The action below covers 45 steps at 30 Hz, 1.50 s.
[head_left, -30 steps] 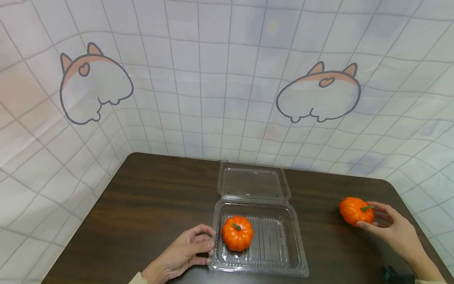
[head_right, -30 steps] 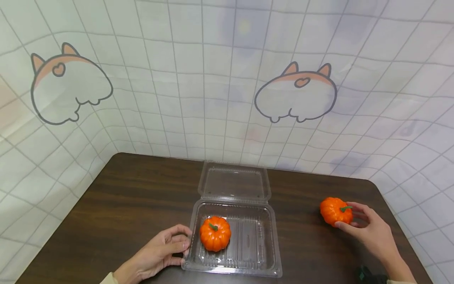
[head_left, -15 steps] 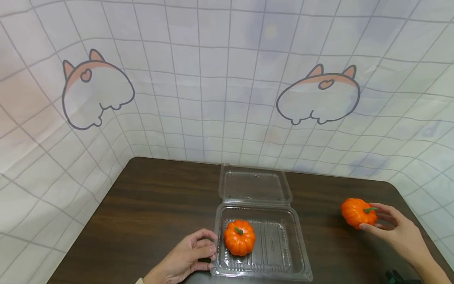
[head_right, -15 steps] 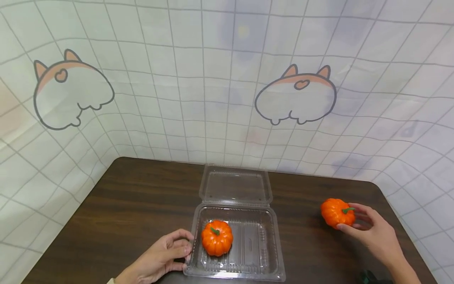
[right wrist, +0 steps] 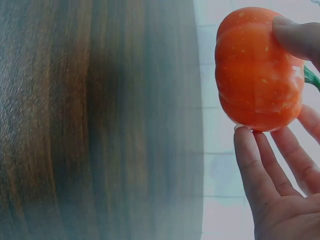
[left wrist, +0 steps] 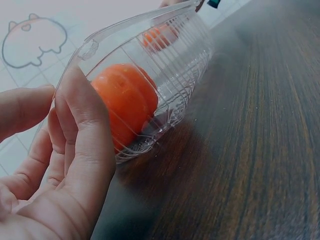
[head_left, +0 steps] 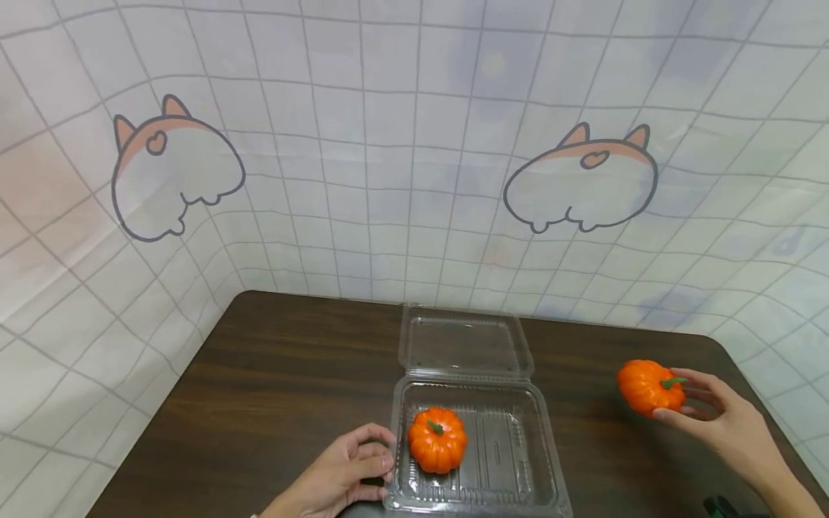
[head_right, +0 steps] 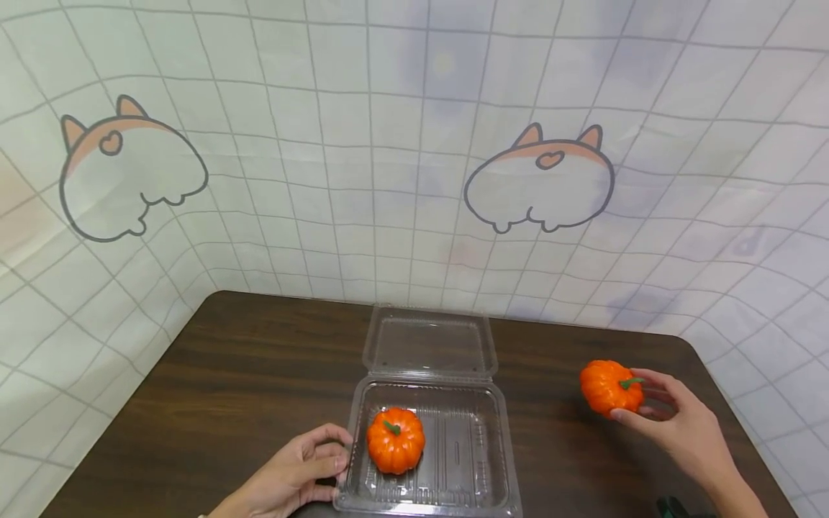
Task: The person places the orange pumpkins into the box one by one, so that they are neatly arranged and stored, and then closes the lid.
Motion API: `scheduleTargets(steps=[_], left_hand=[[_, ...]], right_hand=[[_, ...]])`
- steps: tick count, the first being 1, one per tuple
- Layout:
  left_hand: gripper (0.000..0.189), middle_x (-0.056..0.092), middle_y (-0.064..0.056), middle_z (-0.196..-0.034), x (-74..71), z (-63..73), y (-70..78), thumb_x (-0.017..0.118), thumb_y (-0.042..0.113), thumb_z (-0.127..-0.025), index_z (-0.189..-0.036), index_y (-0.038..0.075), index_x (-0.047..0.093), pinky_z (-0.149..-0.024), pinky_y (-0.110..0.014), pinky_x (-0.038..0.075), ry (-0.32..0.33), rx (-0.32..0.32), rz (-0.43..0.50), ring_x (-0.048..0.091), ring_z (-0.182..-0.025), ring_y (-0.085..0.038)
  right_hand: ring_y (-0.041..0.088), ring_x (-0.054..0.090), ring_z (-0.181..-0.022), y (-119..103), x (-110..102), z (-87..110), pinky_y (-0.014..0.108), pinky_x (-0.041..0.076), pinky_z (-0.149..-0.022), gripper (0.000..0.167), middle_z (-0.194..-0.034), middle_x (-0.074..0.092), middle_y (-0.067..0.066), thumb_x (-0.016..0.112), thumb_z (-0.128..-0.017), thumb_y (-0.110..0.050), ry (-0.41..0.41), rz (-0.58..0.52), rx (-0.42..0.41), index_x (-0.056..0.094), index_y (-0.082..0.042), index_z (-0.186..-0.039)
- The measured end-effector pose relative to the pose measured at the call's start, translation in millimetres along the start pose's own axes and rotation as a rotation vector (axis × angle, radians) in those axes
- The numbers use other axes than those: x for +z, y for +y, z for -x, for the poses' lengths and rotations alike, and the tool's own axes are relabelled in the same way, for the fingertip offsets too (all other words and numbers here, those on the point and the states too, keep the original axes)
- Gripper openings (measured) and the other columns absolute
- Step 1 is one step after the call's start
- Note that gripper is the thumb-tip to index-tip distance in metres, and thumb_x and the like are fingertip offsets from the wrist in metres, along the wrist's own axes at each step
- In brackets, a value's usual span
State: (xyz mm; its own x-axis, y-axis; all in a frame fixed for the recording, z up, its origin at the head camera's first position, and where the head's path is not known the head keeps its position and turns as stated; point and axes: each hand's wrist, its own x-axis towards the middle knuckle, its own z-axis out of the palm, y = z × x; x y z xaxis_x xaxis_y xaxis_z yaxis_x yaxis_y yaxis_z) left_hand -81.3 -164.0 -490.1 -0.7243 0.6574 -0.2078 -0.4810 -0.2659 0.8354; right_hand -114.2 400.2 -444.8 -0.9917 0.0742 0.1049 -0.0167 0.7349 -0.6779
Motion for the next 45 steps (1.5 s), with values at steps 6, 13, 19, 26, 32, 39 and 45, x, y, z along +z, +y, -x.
scheduleTargets(steps=[6,13,19,26,32,39,45], left_hand=[[0.026,0.065,0.006,-0.098,-0.3,4.8,-3.0,0.060,0.008,-0.104,-0.127,0.013,0.049,-0.080,-0.022,0.062,0.006,-0.011,-0.001,0.064,-0.091,-0.008],[0.027,0.066,0.005,-0.097,0.9,7.0,-5.4,0.060,0.007,-0.103,-0.127,0.013,0.049,-0.079,-0.023,0.062,0.016,-0.012,-0.002,0.065,-0.091,-0.008],[0.027,0.065,0.007,-0.096,2.0,6.5,-7.1,0.062,0.007,-0.102,-0.126,0.014,0.050,-0.079,-0.024,0.061,0.035,-0.011,-0.025,0.065,-0.091,-0.008],[0.025,0.065,0.007,-0.098,1.5,4.7,-5.1,0.062,0.009,-0.103,-0.124,0.015,0.052,-0.079,-0.024,0.061,0.056,-0.012,-0.058,0.065,-0.091,-0.008],[0.025,0.065,0.007,-0.098,0.9,0.6,0.2,0.064,0.010,-0.102,-0.124,0.015,0.052,-0.079,-0.024,0.062,0.071,-0.006,-0.078,0.064,-0.091,-0.008],[0.024,0.065,0.006,-0.096,1.2,-3.4,2.1,0.064,0.009,-0.101,-0.122,0.015,0.053,-0.078,-0.024,0.062,0.079,-0.001,-0.077,0.065,-0.089,-0.008],[0.025,0.065,0.006,-0.097,1.3,-3.8,1.0,0.065,0.009,-0.101,-0.123,0.015,0.053,-0.078,-0.024,0.062,0.085,-0.012,-0.075,0.064,-0.089,-0.008]], right_hand=[[-0.028,0.054,-0.098,-6.6,0.7,4.0,0.009,0.056,-0.070,0.073,-0.122,0.046,-0.042,0.085,-0.087,-0.025,-0.015,-0.034,-0.033,0.048,-0.012,-0.150],[-0.026,0.057,-0.097,-14.0,0.0,7.9,0.008,0.056,-0.071,0.072,-0.121,0.047,-0.042,0.085,-0.087,-0.026,-0.024,-0.038,-0.039,0.050,-0.012,-0.148],[-0.026,0.057,-0.096,-19.5,-2.3,9.4,0.007,0.055,-0.071,0.073,-0.122,0.047,-0.040,0.086,-0.086,-0.026,-0.029,-0.032,-0.051,0.050,-0.011,-0.148],[-0.026,0.056,-0.097,-25.0,-4.6,6.6,0.005,0.054,-0.073,0.072,-0.124,0.047,-0.037,0.085,-0.087,-0.025,-0.030,-0.029,-0.069,0.050,-0.010,-0.148],[-0.026,0.055,-0.098,-30.0,-6.9,0.5,0.004,0.053,-0.073,0.072,-0.127,0.047,-0.036,0.086,-0.086,-0.020,-0.018,-0.032,-0.095,0.050,-0.011,-0.148],[-0.025,0.057,-0.096,-40.9,-7.5,-0.1,0.003,0.052,-0.073,0.073,-0.125,0.048,-0.033,0.088,-0.084,-0.021,-0.006,-0.014,-0.112,0.052,-0.012,-0.147],[-0.024,0.058,-0.096,-50.9,-5.6,-0.2,0.003,0.053,-0.074,0.073,-0.124,0.049,-0.031,0.089,-0.082,-0.021,-0.008,-0.008,-0.132,0.053,-0.013,-0.146]])
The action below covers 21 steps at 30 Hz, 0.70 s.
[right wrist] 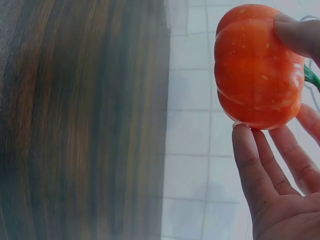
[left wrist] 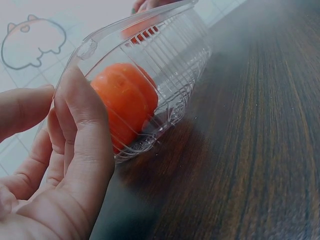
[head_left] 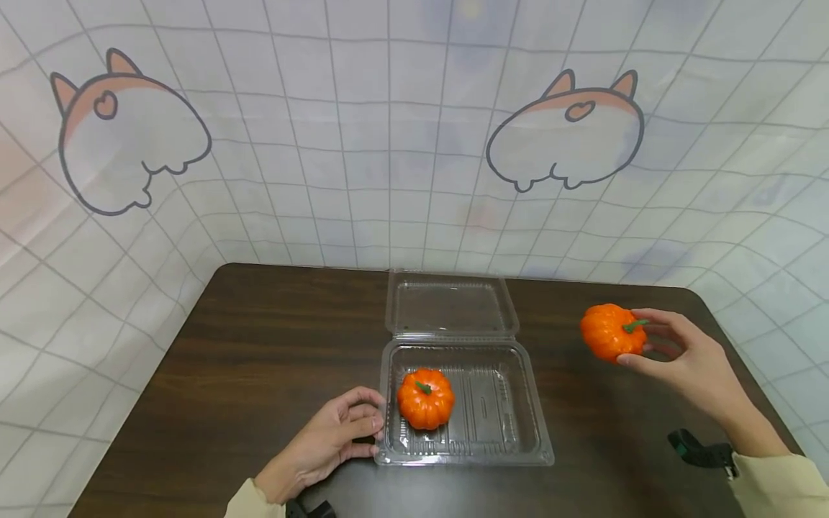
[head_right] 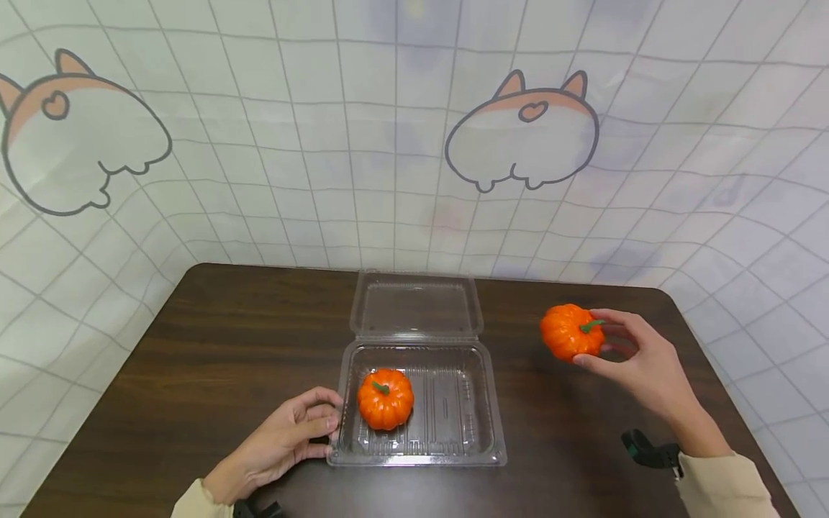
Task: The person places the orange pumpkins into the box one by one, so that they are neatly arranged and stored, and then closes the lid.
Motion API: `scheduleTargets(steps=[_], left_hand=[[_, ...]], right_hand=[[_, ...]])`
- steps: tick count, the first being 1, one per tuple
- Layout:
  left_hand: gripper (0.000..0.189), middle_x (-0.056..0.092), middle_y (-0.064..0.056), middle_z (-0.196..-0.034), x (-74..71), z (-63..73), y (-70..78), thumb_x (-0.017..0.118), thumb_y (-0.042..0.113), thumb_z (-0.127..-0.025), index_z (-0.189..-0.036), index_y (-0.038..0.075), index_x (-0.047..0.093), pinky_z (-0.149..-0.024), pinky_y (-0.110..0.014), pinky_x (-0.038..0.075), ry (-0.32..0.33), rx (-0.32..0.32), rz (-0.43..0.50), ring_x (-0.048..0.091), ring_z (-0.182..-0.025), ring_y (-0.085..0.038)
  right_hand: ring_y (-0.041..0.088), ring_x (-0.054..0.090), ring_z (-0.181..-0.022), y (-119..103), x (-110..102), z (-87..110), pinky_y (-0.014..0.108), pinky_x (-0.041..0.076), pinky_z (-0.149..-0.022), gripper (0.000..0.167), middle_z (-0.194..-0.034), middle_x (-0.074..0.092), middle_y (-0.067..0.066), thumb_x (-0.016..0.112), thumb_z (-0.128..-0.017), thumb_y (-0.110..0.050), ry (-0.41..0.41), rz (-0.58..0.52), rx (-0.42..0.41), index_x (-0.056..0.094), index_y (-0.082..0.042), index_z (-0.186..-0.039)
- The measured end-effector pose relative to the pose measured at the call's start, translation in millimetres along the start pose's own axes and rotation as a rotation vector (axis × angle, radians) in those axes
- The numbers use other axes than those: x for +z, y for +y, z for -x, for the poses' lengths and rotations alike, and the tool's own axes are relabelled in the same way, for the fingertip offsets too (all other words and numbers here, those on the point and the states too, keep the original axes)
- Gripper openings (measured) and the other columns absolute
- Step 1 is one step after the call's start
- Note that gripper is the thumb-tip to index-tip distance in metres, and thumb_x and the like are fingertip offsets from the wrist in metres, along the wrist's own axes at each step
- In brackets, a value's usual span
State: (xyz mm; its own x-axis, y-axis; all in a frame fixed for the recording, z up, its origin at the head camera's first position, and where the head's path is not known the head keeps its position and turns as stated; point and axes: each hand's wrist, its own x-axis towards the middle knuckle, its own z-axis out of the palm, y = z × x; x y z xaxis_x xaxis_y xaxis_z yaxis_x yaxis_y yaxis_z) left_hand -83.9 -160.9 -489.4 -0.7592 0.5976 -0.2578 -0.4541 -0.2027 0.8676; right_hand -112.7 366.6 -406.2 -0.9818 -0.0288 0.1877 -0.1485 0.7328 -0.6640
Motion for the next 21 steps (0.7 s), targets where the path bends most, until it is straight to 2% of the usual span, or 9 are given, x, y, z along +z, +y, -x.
scheduleTargets(steps=[6,12,21], left_hand=[[0.025,0.064,0.006,-0.095,0.5,0.8,2.4,0.066,0.010,-0.101,-0.122,0.015,0.053,-0.078,-0.025,0.062,0.019,-0.014,-0.008,0.063,-0.089,-0.009],[0.025,0.064,0.006,-0.094,-0.1,-0.8,4.7,0.066,0.010,-0.101,-0.122,0.015,0.053,-0.078,-0.025,0.062,0.025,-0.015,-0.007,0.063,-0.088,-0.009],[0.026,0.064,0.006,-0.095,0.2,-0.4,3.2,0.066,0.010,-0.101,-0.122,0.015,0.052,-0.077,-0.025,0.062,0.021,-0.021,0.003,0.063,-0.088,-0.009]], right_hand=[[-0.023,0.060,-0.094,-8.3,3.3,-1.6,0.003,0.052,-0.074,0.074,-0.124,0.051,-0.031,0.090,-0.081,-0.021,-0.006,-0.005,-0.004,0.054,-0.015,-0.145],[-0.022,0.058,-0.099,-18.2,8.4,-4.4,-0.002,0.048,-0.082,0.073,-0.129,0.050,-0.028,0.092,-0.078,-0.017,0.006,-0.024,-0.033,0.057,-0.017,-0.143],[-0.020,0.057,-0.104,-27.6,14.9,-1.2,-0.004,0.046,-0.086,0.075,-0.130,0.052,-0.028,0.092,-0.076,-0.010,-0.024,-0.050,-0.099,0.057,-0.013,-0.143]])
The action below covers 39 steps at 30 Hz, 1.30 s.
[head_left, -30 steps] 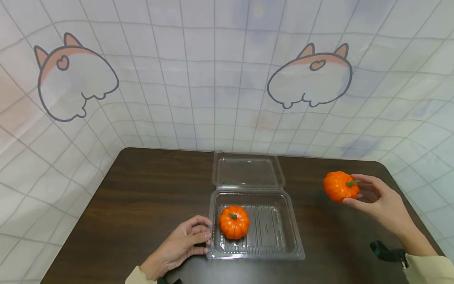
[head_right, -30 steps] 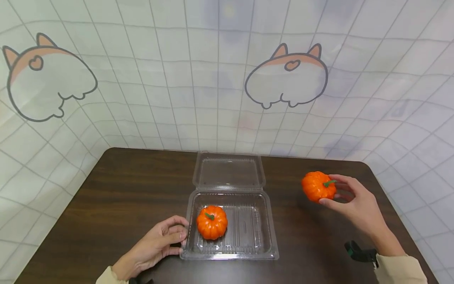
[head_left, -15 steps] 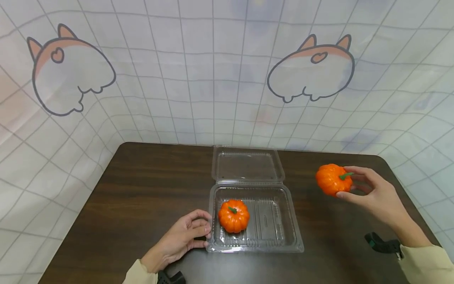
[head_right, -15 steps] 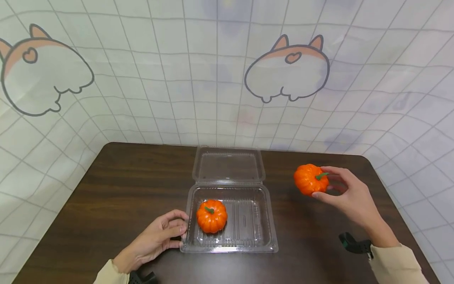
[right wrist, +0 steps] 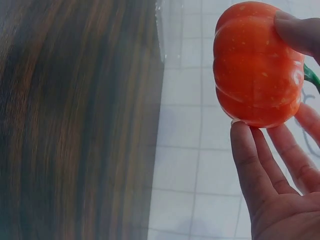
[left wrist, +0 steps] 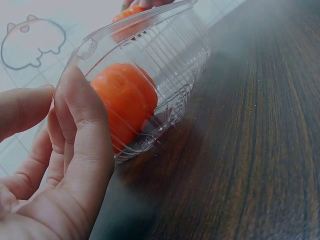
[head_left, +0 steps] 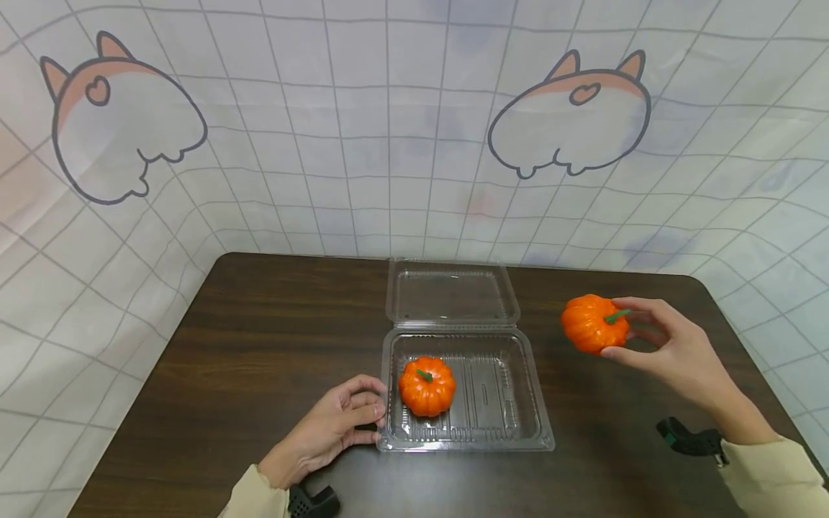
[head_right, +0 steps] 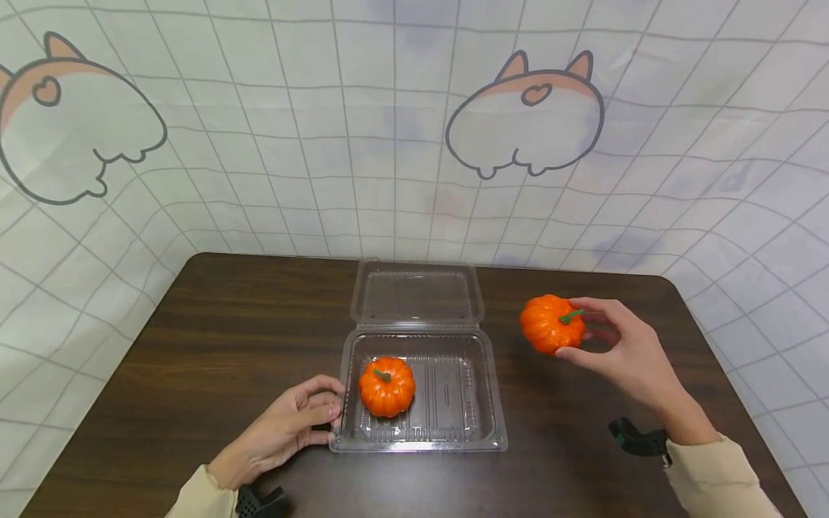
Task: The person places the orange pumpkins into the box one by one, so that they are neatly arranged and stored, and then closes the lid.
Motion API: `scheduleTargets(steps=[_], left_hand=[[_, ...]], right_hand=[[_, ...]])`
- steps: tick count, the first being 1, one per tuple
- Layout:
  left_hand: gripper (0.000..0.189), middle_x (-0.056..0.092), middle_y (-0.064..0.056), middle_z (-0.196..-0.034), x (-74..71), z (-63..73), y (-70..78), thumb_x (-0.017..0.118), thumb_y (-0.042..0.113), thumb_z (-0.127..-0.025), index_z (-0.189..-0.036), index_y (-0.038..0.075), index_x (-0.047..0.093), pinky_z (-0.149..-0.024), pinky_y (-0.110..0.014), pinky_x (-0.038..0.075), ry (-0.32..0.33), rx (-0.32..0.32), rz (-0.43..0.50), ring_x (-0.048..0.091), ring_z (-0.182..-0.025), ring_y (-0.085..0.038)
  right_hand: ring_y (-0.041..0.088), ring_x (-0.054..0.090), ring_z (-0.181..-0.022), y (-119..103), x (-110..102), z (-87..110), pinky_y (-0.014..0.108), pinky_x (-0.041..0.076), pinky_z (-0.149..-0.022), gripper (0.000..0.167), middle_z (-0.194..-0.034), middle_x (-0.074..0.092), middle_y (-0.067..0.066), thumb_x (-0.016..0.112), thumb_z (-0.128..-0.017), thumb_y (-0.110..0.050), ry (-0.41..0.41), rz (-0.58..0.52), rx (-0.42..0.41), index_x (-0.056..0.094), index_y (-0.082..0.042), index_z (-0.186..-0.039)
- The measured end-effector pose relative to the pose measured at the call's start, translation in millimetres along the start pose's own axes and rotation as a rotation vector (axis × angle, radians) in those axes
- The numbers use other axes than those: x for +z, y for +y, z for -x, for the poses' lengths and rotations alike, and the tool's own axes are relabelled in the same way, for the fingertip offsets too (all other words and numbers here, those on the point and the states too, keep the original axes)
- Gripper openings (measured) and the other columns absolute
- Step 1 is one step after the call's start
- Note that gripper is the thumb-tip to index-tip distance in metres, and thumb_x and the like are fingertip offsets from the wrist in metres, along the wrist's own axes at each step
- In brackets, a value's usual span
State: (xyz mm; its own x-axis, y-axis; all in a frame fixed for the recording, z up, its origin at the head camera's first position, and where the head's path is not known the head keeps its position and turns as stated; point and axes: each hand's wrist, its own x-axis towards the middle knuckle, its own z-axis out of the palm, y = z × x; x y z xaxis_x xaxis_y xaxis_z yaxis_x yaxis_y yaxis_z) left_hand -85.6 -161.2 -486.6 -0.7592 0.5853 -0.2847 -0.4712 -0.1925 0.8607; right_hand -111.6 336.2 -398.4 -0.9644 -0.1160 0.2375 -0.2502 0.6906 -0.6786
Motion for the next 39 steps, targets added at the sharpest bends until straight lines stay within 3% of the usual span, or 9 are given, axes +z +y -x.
scheduleTargets(steps=[11,21,39], left_hand=[[0.027,0.065,0.006,-0.096,-1.0,-0.1,-0.4,0.067,0.011,-0.100,-0.123,0.014,0.052,-0.077,-0.025,0.062,-0.003,-0.003,0.001,0.064,-0.089,-0.009],[0.029,0.065,0.005,-0.097,-0.4,0.4,-0.7,0.068,0.011,-0.100,-0.123,0.013,0.052,-0.078,-0.026,0.062,0.004,-0.002,-0.011,0.064,-0.090,-0.010],[0.029,0.065,0.005,-0.096,-1.0,-0.3,-0.6,0.067,0.011,-0.100,-0.124,0.013,0.051,-0.078,-0.025,0.062,0.006,-0.006,-0.002,0.064,-0.089,-0.009]], right_hand=[[-0.014,0.061,-0.106,-15.2,9.4,2.1,-0.001,0.047,-0.091,0.074,-0.130,0.057,-0.022,0.092,-0.075,-0.005,-0.031,-0.044,-0.048,0.059,-0.015,-0.140],[-0.013,0.056,-0.113,-21.6,18.3,3.6,-0.001,0.047,-0.092,0.075,-0.133,0.055,-0.025,0.093,-0.074,-0.007,-0.060,-0.041,-0.096,0.060,-0.016,-0.140],[-0.009,0.061,-0.111,-36.3,31.9,1.8,0.005,0.052,-0.092,0.073,-0.132,0.059,-0.020,0.092,-0.074,-0.003,-0.108,-0.119,-0.110,0.060,-0.015,-0.138]])
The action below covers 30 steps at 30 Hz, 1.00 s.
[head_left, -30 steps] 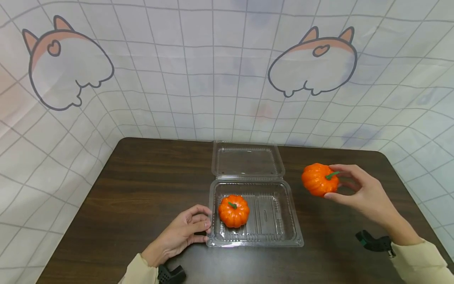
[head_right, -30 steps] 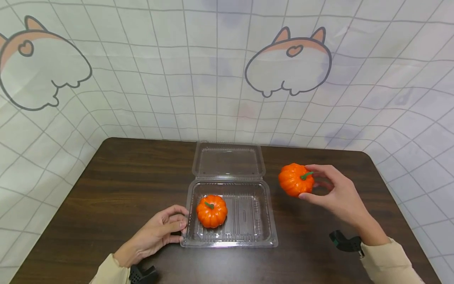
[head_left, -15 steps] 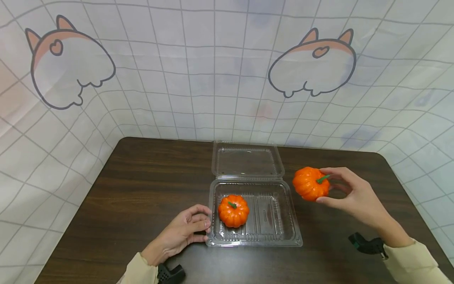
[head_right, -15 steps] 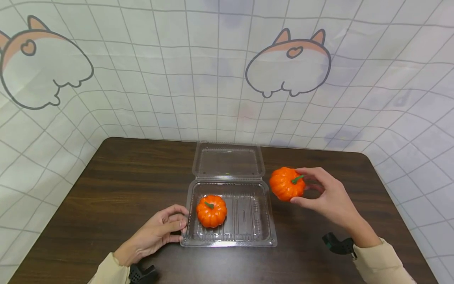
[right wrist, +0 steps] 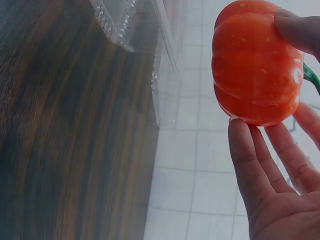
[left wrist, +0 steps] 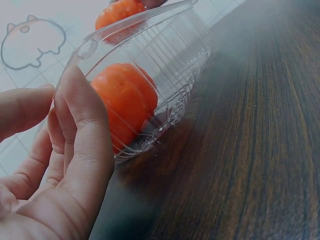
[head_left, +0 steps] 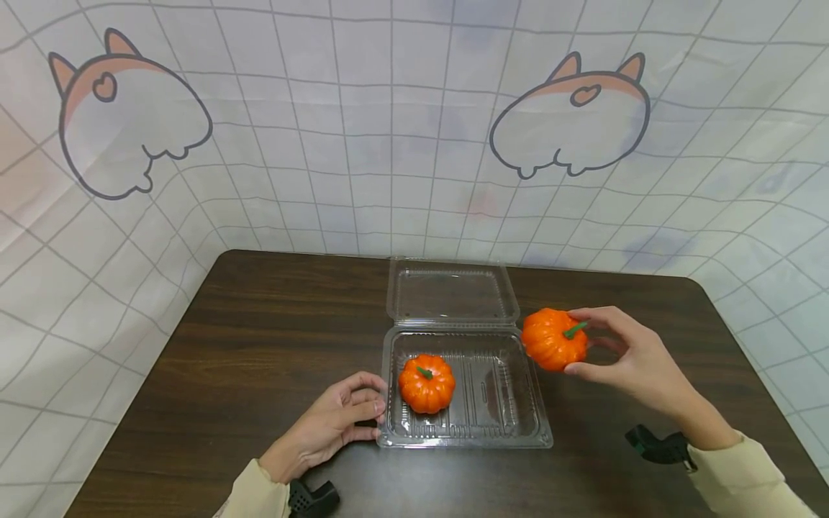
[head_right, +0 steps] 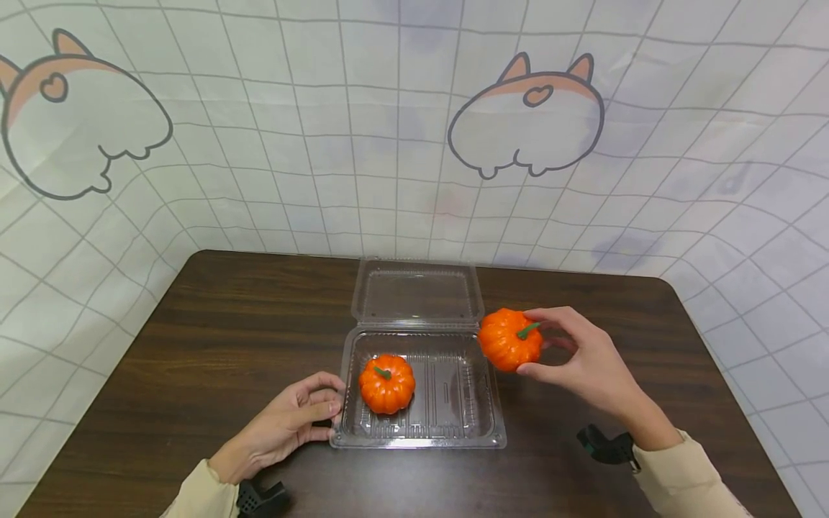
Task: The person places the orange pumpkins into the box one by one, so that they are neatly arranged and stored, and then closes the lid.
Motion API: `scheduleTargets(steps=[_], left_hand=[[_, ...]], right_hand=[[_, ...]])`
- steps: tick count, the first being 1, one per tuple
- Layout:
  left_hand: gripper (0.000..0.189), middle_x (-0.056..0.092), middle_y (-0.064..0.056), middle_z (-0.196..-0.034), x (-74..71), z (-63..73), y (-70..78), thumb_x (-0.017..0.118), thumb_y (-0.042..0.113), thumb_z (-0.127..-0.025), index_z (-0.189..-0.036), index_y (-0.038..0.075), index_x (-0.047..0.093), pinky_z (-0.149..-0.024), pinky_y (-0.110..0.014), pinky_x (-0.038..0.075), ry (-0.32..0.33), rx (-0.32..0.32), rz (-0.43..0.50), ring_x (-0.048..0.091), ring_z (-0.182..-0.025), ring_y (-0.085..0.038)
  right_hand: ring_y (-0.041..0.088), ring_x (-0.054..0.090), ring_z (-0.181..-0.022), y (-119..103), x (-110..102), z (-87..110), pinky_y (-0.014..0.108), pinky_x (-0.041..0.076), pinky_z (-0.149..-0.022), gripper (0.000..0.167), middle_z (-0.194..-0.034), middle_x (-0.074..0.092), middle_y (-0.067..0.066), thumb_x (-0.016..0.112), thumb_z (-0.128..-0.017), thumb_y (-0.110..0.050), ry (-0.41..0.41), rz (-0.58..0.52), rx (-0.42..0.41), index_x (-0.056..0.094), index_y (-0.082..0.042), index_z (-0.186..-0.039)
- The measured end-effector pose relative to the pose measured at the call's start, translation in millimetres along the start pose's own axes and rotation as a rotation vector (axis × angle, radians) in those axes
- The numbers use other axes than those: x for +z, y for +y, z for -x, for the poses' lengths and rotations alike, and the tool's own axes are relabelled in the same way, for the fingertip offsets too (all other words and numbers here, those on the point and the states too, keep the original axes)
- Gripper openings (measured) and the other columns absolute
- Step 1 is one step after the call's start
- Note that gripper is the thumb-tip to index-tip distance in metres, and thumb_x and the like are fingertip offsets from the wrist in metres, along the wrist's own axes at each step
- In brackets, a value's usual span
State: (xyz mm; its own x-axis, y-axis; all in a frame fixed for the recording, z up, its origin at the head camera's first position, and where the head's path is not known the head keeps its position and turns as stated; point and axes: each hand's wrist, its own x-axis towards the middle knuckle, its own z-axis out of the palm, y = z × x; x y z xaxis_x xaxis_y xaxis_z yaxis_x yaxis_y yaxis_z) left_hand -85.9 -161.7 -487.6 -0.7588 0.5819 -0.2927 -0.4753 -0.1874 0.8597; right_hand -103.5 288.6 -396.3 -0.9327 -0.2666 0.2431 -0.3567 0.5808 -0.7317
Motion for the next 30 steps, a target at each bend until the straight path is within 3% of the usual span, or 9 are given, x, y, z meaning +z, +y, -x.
scheduleTargets(steps=[11,23,30], left_hand=[[0.028,0.065,0.005,-0.095,0.5,1.2,0.4,0.067,0.010,-0.100,-0.124,0.013,0.052,-0.078,-0.025,0.063,-0.007,0.002,0.014,0.064,-0.088,-0.010],[0.029,0.066,0.005,-0.095,0.5,-0.6,-0.1,0.067,0.011,-0.100,-0.125,0.013,0.051,-0.078,-0.026,0.063,-0.011,0.004,0.006,0.065,-0.087,-0.010],[0.029,0.066,0.005,-0.094,-1.4,-0.3,0.3,0.067,0.011,-0.100,-0.124,0.013,0.051,-0.077,-0.025,0.062,-0.019,0.014,-0.001,0.065,-0.086,-0.009]], right_hand=[[-0.009,0.058,-0.113,-7.5,8.6,-5.7,0.006,0.053,-0.091,0.071,-0.129,0.060,-0.017,0.093,-0.073,-0.007,-0.039,-0.001,-0.005,0.062,-0.016,-0.137],[-0.008,0.058,-0.114,-9.2,20.4,-9.1,0.010,0.055,-0.091,0.071,-0.131,0.062,-0.002,0.093,-0.074,-0.011,-0.081,-0.003,-0.029,0.061,-0.018,-0.137],[-0.006,0.059,-0.115,-12.1,30.8,-10.4,0.012,0.056,-0.091,0.070,-0.131,0.063,-0.003,0.095,-0.073,-0.012,-0.087,-0.025,-0.053,0.063,-0.021,-0.134]])
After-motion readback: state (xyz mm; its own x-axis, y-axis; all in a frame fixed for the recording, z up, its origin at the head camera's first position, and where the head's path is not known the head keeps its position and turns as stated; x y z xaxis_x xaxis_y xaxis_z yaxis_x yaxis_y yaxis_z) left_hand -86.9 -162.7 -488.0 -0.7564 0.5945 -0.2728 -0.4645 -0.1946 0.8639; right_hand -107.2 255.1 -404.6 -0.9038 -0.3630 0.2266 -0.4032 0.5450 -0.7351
